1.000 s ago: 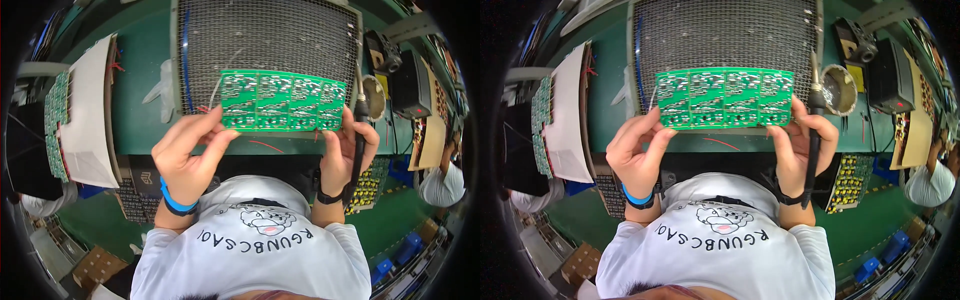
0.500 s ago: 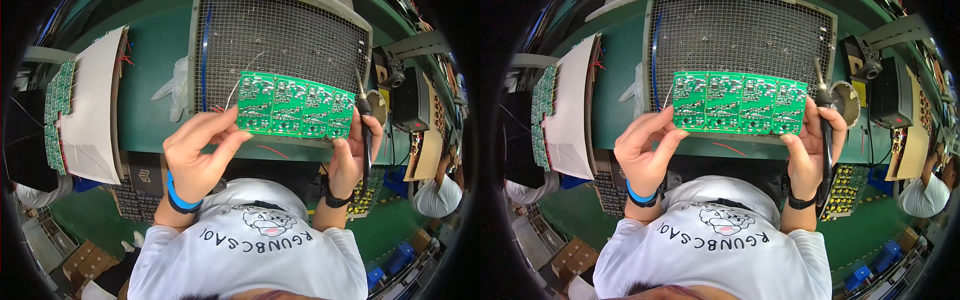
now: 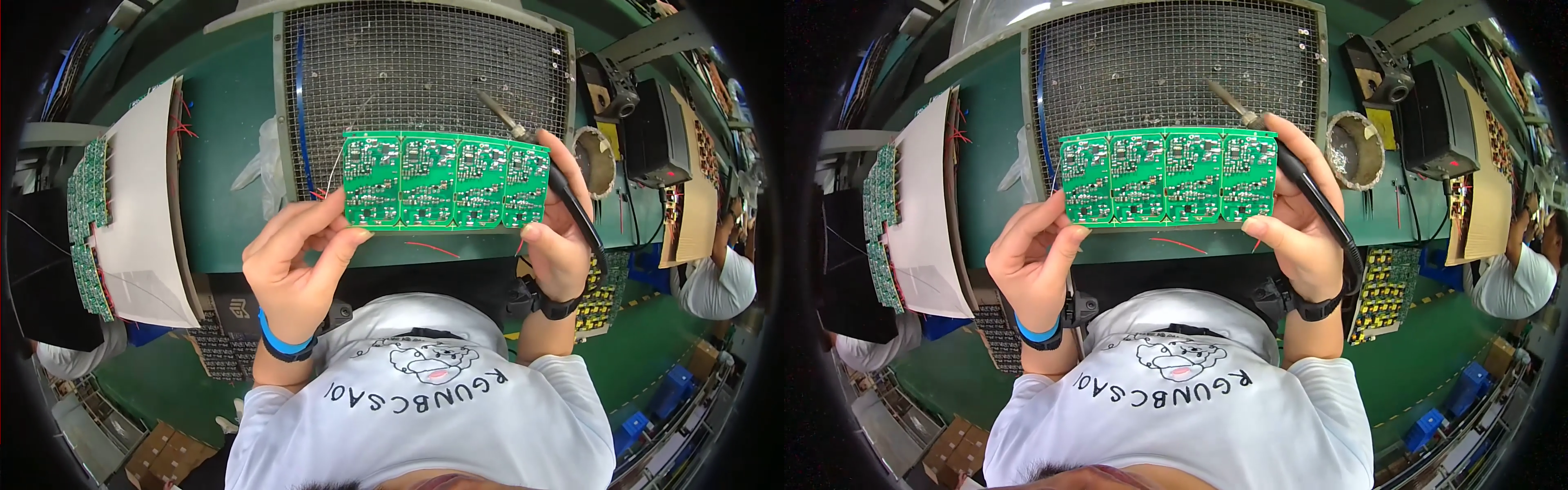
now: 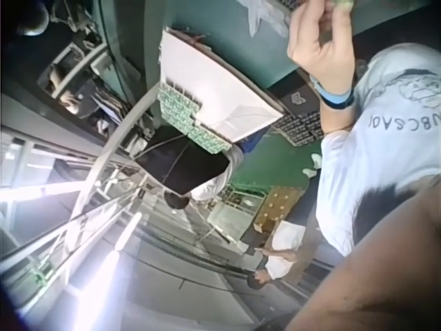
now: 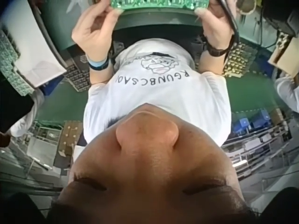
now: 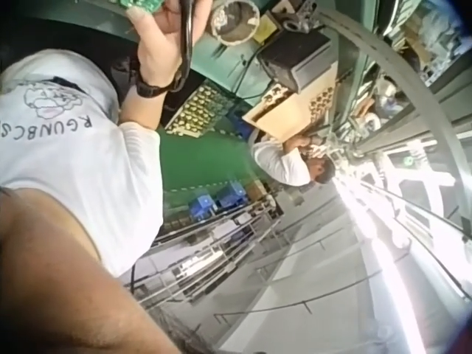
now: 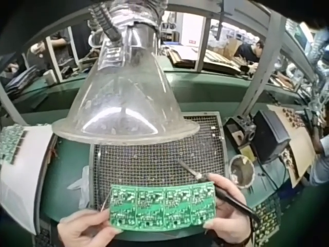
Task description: The person solders components onto a circuit board using a soldering iron and wire, turns it over to inspect it, and places it on a stack. They then pick up a new circuit board and repeat the soldering process before setting it aside.
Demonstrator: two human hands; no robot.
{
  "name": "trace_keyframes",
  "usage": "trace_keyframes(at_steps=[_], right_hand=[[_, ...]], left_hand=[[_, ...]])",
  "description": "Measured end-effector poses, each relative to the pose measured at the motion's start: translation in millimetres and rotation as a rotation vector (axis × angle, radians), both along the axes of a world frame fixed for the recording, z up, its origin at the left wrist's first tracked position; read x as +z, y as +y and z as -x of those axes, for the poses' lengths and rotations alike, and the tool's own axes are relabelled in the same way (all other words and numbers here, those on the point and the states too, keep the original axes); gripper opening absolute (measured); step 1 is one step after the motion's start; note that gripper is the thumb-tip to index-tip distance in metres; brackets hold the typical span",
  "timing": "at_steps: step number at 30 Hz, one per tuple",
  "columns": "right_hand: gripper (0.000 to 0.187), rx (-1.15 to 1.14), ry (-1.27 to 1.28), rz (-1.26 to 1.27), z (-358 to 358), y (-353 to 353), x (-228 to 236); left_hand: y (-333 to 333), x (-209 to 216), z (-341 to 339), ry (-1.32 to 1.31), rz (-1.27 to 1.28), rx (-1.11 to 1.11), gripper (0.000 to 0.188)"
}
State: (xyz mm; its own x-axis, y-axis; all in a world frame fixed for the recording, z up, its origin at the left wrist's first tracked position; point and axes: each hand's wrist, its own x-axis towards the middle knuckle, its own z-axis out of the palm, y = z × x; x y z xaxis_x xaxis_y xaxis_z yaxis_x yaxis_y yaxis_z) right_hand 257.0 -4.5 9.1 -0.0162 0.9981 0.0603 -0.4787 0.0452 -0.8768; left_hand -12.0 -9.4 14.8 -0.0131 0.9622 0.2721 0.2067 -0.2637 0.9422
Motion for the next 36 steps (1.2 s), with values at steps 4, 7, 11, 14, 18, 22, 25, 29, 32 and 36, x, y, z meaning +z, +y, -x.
trace_keyframes(at_steps=[4,7,11,14,18,22,25,29,32,36], right_hand=[[0.087,0.088,-0.027,-0.036,-6,3,-1],[0.089,0.093,-0.005,-0.038,-10,2,0],[0.093,0.050,-0.091,-0.001,-19,-1,5],[0.096,0.022,-0.148,0.018,-21,-3,8],[0.096,0.012,-0.164,0.018,-30,-4,12],[0.091,-0.064,-0.217,-0.043,-47,-8,13],[0.088,-0.279,-0.294,-0.169,-82,0,25],[0.068,-0.302,-0.426,-0.290,-127,55,76],[0.058,-0.290,-0.597,-0.165,-180,149,91],[0.051,-0.317,-0.907,-0.356,-188,282,68]], left_hand=[[-2,-3,-2,-0.007,-0.016,0.027,0.037],[-1,9,4,0.143,0.016,0.023,0.041],[39,37,85,0.824,-0.209,0.459,0.060],[87,64,222,1.338,-0.219,0.834,0.071],[179,47,391,1.468,0.288,0.654,0.093],[198,-36,427,1.426,0.306,0.655,0.087],[199,-38,408,1.426,0.223,0.665,0.077],[178,-27,381,1.443,0.196,0.581,0.056],[169,-25,359,1.482,0.141,0.519,0.051],[140,-1,270,1.300,-0.016,0.363,0.048]])
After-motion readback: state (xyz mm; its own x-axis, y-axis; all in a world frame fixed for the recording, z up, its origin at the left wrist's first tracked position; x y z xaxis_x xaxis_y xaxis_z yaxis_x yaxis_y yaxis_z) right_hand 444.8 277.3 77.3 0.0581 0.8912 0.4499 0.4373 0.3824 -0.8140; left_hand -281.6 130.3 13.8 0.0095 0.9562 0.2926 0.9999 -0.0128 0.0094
